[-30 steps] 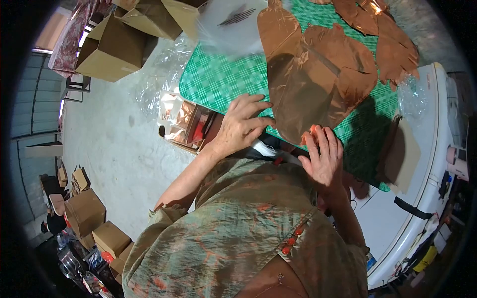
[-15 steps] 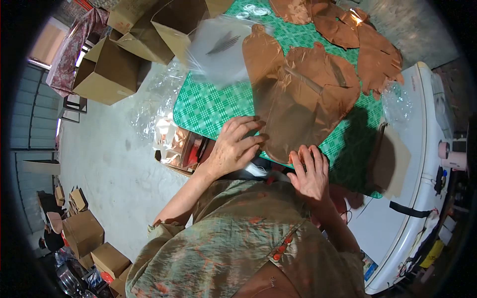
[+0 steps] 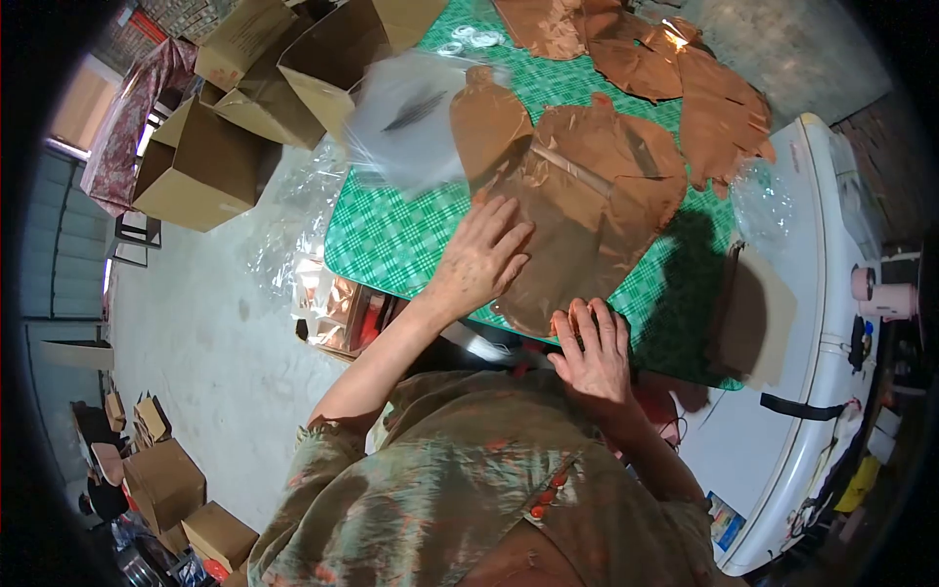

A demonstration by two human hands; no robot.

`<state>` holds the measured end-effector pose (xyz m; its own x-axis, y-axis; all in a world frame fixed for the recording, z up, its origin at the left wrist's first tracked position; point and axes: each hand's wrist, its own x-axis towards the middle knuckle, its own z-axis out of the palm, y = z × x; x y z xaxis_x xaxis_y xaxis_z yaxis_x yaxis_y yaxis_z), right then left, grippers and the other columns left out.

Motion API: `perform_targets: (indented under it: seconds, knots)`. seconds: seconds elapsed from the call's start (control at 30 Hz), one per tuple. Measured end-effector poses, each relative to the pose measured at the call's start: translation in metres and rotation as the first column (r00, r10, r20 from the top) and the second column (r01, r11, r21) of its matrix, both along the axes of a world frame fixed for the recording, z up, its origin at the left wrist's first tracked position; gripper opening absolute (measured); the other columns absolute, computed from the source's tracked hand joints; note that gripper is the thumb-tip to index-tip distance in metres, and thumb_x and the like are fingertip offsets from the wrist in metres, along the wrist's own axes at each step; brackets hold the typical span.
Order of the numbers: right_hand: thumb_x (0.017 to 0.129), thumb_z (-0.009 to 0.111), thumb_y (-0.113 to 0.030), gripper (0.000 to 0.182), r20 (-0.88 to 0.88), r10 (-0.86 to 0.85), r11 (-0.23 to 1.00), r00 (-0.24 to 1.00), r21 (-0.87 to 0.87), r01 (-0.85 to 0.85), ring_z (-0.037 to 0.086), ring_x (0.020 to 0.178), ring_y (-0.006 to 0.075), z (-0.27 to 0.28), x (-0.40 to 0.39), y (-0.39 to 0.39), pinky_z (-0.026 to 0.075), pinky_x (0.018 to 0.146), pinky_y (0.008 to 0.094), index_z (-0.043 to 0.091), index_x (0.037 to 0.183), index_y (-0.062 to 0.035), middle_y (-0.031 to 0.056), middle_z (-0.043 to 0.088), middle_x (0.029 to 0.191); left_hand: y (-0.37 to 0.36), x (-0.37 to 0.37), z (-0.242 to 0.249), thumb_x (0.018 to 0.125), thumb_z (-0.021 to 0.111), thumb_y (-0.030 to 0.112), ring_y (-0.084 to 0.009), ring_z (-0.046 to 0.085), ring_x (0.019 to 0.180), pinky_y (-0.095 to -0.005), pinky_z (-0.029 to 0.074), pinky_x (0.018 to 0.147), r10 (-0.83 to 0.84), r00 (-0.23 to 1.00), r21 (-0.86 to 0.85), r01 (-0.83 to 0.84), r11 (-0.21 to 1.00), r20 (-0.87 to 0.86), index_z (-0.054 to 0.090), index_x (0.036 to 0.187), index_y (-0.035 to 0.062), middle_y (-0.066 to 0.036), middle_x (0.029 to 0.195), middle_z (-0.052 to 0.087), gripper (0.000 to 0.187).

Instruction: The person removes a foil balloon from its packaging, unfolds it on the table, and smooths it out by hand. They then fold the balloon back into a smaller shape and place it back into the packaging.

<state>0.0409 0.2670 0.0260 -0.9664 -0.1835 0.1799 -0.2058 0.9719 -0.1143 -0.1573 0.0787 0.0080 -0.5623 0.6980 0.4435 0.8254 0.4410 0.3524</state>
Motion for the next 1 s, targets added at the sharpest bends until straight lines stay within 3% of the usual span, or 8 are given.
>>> perform_targets:
  seconds: [0.17, 0.2, 0.37, 0.57, 0.67, 0.7, 1.0]
  knots:
    - [0.079, 0.083, -0.031, 0.071, -0.071, -0.032, 0.999, 0.997, -0.043, 0.029, 0.046, 0.138, 0.0384, 0.011, -0.017, 0.012, 0.041, 0.105, 0.0555, 0.057, 0.141, -0.009, 0.0176, 0.051, 0.146, -0.001, 0.0, -0.001, 0.094, 0.072, 0.024, -0.0399, 0.046, 0.143, -0.0535, 0.036, 0.12, 0.0, 1.0, -0.014, 0.001, 1.0, 0.022, 0.063, 0.137, 0.0075, -0.021, 0.15, 0.053, 0.046]
    - [0.081, 0.08, -0.031, 0.067, -0.116, -0.059, 0.998, 0.992, 0.026, 0.062, 0.046, 0.138, 0.0365, 0.018, -0.026, 0.018, 0.041, 0.104, 0.0541, 0.058, 0.14, -0.0091, 0.0175, 0.051, 0.146, 0.0, -0.001, -0.001, 0.094, 0.072, 0.024, -0.0399, 0.046, 0.143, -0.0533, 0.037, 0.12, 0.002, 1.0, -0.018, -0.001, 1.0, 0.019, 0.063, 0.137, 0.0075, -0.021, 0.15, 0.053, 0.046]
    - [0.091, 0.073, -0.034, 0.063, -0.278, -0.124, 0.989, 0.953, 0.047, 0.142, 0.045, 0.14, 0.0385, 0.02, -0.103, 0.055, 0.041, 0.106, 0.0569, 0.053, 0.145, -0.009, 0.0183, 0.048, 0.152, 0.0, 0.001, 0.002, 0.095, 0.072, 0.023, -0.0399, 0.046, 0.143, -0.0526, 0.038, 0.119, 0.009, 1.0, -0.032, -0.009, 0.999, 0.012, 0.064, 0.136, 0.0074, -0.021, 0.149, 0.053, 0.045]
    - [0.103, 0.058, -0.048, 0.061, -0.07, -0.265, 0.96, 0.962, 0.074, 0.27, 0.034, 0.148, 0.0384, -0.01, -0.177, 0.086, 0.039, 0.107, 0.067, 0.045, 0.155, -0.0179, 0.0136, 0.039, 0.16, -0.001, 0.002, 0.003, 0.095, 0.072, 0.024, -0.0392, 0.048, 0.142, -0.0527, 0.039, 0.118, 0.015, 1.0, -0.037, -0.016, 0.999, -0.02, 0.064, 0.135, 0.0077, -0.021, 0.148, 0.054, 0.044]
    - [0.103, 0.056, -0.051, 0.062, 0.025, -0.336, 0.939, 0.941, 0.081, 0.333, 0.031, 0.149, 0.0375, -0.023, -0.187, 0.1, 0.038, 0.106, 0.0699, 0.045, 0.155, -0.0188, 0.0112, 0.038, 0.16, -0.001, 0.001, 0.0, 0.094, 0.073, 0.025, -0.0384, 0.048, 0.142, -0.0525, 0.038, 0.119, 0.018, 1.0, -0.036, -0.018, 0.999, -0.026, 0.064, 0.136, 0.0077, -0.02, 0.149, 0.054, 0.046]
    - [0.103, 0.056, -0.052, 0.063, -0.054, -0.299, 0.952, 0.953, 0.05, 0.301, 0.032, 0.148, 0.0376, -0.031, -0.188, 0.104, 0.037, 0.106, 0.0708, 0.045, 0.154, -0.0183, 0.0114, 0.04, 0.158, -0.001, 0.001, 0.001, 0.094, 0.073, 0.025, -0.0382, 0.047, 0.142, -0.0525, 0.038, 0.118, 0.017, 1.0, -0.037, -0.018, 0.999, -0.025, 0.063, 0.136, 0.0077, -0.02, 0.149, 0.054, 0.047]
    - [0.101, 0.06, -0.05, 0.061, -0.054, -0.31, 0.94, 0.949, 0.134, 0.314, 0.033, 0.146, 0.0386, -0.029, -0.182, 0.105, 0.037, 0.104, 0.0713, 0.048, 0.152, -0.0183, 0.012, 0.04, 0.158, -0.001, 0.003, 0.0, 0.095, 0.071, 0.03, -0.0356, 0.048, 0.141, -0.0501, 0.04, 0.113, 0.061, 0.998, -0.05, -0.063, 0.997, -0.035, 0.061, 0.139, 0.0088, -0.017, 0.147, 0.054, 0.05]
